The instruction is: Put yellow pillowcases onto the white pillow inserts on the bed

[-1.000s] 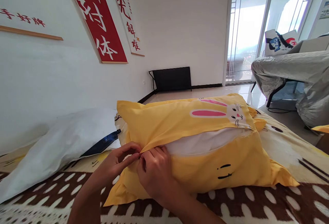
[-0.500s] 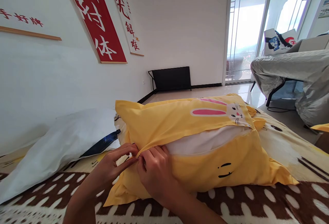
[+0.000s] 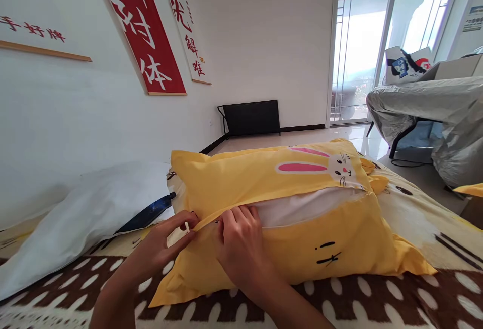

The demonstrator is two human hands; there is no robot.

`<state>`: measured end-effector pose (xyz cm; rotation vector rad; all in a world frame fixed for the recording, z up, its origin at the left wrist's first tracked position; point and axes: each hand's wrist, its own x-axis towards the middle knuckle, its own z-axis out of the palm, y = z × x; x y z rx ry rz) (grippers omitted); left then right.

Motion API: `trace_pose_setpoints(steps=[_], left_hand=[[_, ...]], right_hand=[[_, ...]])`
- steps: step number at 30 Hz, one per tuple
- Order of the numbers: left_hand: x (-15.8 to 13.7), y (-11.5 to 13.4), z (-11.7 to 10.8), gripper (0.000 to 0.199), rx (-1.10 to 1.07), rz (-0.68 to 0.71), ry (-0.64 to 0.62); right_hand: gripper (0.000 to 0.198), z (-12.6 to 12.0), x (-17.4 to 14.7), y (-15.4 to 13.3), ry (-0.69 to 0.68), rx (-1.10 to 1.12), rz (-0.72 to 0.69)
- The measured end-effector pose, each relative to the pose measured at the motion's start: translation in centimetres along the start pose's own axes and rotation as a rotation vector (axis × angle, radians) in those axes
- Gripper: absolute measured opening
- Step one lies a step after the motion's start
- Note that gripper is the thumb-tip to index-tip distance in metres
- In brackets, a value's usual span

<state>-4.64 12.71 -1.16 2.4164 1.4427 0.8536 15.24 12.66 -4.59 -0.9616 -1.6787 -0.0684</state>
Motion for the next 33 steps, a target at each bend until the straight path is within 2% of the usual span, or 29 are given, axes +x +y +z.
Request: trace_pose_setpoints(steps=[6,11,15,18,23,28,33], left_hand=[[0.6,3.0,2.1,0.026,0.046,0.116,0.193],[1.8,3.4,4.0,0.013,0.048,0.183,0.315],[2.7,3.0,5.5,0.02,0.057,0.146,0.479],[3.0,3.0,6.3,0.02,0.021,0.088,0.55],[3.1,3.2,6.4,0.022,-0.004,0.055,0.533],[2.6,2.9,5.8,0.026,-0.051,0.017,0.394],[1.9,2.3,5.2,0.016,-0.099,0.191,0.247]], right_hand=[[0.013,-0.4,0.3,-0.1,0.012,0.058,0.005],[0.014,-0.4,0.3,-0.2,0.019,0.078,-0.018],[0.016,-0.6,0.4,-0.2,0.007,0.066,-0.029],[0.018,-0.7,0.4,-0.1,-0.014,0.036,-0.05],[0.015,-0.3,0.3,0.1,-0.042,-0.042,-0.094],[0.013,-0.3,0.3,0.2,-0.11,-0.095,-0.129],[0.012,-0.9,0.4,0.5,-0.141,-0.073,-0.112]])
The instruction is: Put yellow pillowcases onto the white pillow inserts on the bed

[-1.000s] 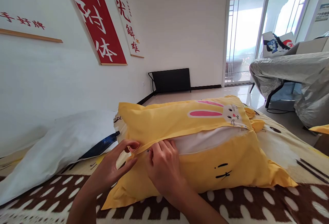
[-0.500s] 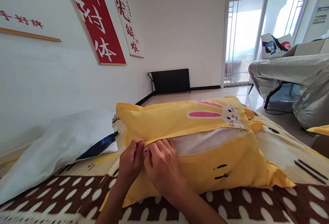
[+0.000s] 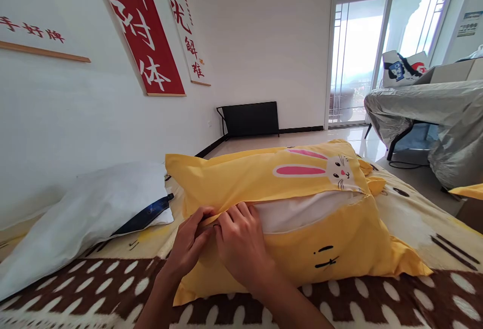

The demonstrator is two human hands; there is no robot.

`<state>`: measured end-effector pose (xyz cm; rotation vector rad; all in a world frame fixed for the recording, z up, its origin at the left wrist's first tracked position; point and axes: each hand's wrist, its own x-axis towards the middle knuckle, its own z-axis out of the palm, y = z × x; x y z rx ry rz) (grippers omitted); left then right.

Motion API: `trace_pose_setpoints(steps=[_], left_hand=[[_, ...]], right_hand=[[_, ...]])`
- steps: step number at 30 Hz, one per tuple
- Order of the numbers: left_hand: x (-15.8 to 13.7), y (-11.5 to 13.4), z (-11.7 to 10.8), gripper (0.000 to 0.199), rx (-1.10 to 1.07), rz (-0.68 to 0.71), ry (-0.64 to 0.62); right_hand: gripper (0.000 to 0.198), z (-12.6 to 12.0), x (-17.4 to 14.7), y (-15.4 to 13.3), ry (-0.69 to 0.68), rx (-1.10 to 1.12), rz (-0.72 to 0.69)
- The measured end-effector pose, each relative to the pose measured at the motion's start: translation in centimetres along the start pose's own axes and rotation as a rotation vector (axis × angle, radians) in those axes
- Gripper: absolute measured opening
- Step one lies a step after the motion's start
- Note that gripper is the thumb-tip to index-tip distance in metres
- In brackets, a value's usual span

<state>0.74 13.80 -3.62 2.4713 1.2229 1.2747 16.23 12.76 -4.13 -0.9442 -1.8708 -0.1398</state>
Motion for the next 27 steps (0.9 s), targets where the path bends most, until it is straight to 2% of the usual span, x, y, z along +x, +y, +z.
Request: trace_pose_setpoints(steps=[8,13,19,27], left_hand=[[0.3,-0.1,0.3,0.014,0.04,-0.01,0.016],[0.3,0.2,0.5,0.021,0.051,-0.049,0.013],[0.5,0.2,0.8,0.025,0.107,-0.043,0.021],[0.5,-0.1,1.3,0.029,0.158,-0.046,0.021]], right_hand=[[0.016,-0.8,0.2,0.1,-0.012,-0.035,0.052],[0.016,-1.3,0.2,0.1,-0.019,-0.065,0.025],[0.018,-2.0,0.0,0.1,-0.054,-0.124,0.09],[0.018,-2.6,-0.3,-0.1,-0.076,-0.191,0.063]])
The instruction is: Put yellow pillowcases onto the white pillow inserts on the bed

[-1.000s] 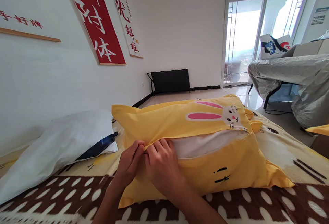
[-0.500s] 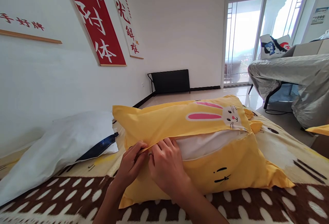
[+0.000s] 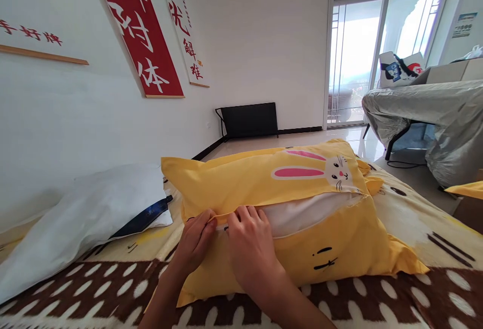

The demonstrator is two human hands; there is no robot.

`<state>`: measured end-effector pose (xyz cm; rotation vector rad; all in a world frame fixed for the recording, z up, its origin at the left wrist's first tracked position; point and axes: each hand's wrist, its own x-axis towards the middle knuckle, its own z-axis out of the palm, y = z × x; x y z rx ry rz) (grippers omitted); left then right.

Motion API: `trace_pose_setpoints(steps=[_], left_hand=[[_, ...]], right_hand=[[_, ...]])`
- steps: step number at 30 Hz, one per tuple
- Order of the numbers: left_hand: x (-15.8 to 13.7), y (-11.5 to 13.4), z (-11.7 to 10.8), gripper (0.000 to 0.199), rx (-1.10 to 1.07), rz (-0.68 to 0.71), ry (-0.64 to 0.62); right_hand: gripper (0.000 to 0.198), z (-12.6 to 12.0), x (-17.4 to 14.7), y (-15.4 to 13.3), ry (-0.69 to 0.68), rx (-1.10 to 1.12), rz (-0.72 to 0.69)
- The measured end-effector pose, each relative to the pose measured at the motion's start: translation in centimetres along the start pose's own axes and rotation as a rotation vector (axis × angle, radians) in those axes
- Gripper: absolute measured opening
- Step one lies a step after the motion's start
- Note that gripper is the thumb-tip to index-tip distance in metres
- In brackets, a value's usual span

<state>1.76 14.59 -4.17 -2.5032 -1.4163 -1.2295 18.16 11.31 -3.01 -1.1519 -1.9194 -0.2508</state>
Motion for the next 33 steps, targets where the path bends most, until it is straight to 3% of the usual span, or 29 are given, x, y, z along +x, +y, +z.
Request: trace_pose_setpoints(steps=[8,16,22,28,31,33], left_hand=[[0.0,-0.2,-0.6,0.03,-0.055,0.026,0.004],[0.1,0.4,-0.2,0.028,0.005,0.097,-0.045],[0.3,1.1,-0.8,0.028,0.044,0.19,-0.032],[0.2,0.2,-1.7,0.031,0.105,0.259,0.035],[0.4,0.5,-1.9,0.028,0.214,0.319,0.05],[0.4,2.0,-1.9,0.021,0.354,0.355,0.095]], right_hand=[[0.017,0.6,-0.7,0.3,-0.107,-0.079,-0.051],[0.019,-1.4,-3.2,3.6,0.045,-0.116,-0.117],[0.017,-2.6,-4.4,4.7,0.083,-0.113,-0.063],[0.02,-4.6,-5.4,7.0,0.14,-0.13,-0.021],[0.021,-5.4,-6.1,8.4,0.113,-0.061,-0.045],[0.019,-5.5,-6.5,9.0,0.105,0.03,-0.05]])
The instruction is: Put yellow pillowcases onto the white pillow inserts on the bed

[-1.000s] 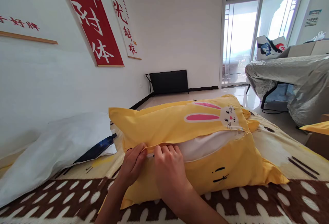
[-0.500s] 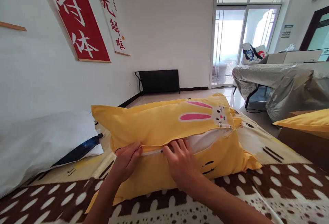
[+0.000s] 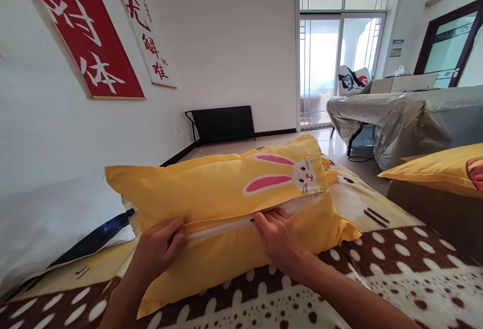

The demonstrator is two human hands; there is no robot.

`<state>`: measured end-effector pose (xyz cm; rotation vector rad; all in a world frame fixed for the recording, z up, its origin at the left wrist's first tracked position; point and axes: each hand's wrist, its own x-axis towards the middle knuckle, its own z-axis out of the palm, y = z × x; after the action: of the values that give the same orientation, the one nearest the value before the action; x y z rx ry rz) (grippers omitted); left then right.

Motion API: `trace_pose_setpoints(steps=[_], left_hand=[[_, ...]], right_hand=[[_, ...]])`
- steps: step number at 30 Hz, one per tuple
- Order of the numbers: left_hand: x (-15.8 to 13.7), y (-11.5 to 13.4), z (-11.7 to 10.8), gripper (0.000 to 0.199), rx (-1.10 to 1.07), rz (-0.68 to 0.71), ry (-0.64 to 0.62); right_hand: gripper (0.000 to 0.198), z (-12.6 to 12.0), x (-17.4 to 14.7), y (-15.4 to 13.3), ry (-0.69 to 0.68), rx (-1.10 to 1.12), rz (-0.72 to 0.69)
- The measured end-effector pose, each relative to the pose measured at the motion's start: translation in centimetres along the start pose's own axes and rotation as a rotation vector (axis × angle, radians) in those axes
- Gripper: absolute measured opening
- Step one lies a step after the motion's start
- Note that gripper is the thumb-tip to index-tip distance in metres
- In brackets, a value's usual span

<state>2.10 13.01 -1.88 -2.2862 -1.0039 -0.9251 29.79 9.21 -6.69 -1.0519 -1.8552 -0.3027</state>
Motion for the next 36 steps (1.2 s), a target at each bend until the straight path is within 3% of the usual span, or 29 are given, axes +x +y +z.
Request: trace_pose_setpoints(steps=[2,4,8,10,12,14,19,22,27,32,36], left_hand=[[1.0,2.5,-0.6,0.013,0.101,0.034,0.036],[2.4,5.9,-1.0,0.027,0.095,0.093,0.006],[6.3,12.0,-0.6,0.038,0.016,0.159,-0.318],[8.1,13.6,-0.1,0.032,0.023,0.08,-0.485],[9.0,14.3,0.7,0.027,0.047,-0.021,-0.556],[9.0,14.4,1.6,0.026,0.063,-0.102,-0.508],[7.1,14.3,4.9,0.018,0.055,-0.151,-0.088],[6.7,14.1,6.7,0.019,0.038,-0.154,0.038],[6.9,12.9,8.2,0.021,-0.028,-0.135,0.095],[6.9,12.2,8.1,0.022,-0.116,-0.034,0.102],[6.9,12.0,7.9,0.023,-0.158,0.001,0.029]], right_hand=[[0.018,0.0,-0.3,0.3,0.018,0.08,0.016],[0.018,0.2,-0.6,0.3,0.04,0.137,0.019],[0.02,-0.1,-1.0,0.1,0.099,0.168,-0.04],[0.02,-0.4,-1.0,0.2,0.105,0.166,-0.058],[0.02,-0.6,-1.0,0.4,0.101,0.176,-0.066],[0.021,-0.7,-0.9,0.7,0.098,0.189,-0.07],[0.021,-0.4,-0.9,1.1,0.114,0.166,-0.065],[0.019,-0.3,-0.9,1.1,0.169,0.119,-0.032],[0.021,0.0,-0.9,1.0,0.238,-0.057,0.054],[0.021,0.5,-1.0,1.6,0.114,0.056,0.058],[0.02,0.2,-0.8,2.3,-0.012,0.161,0.042]])
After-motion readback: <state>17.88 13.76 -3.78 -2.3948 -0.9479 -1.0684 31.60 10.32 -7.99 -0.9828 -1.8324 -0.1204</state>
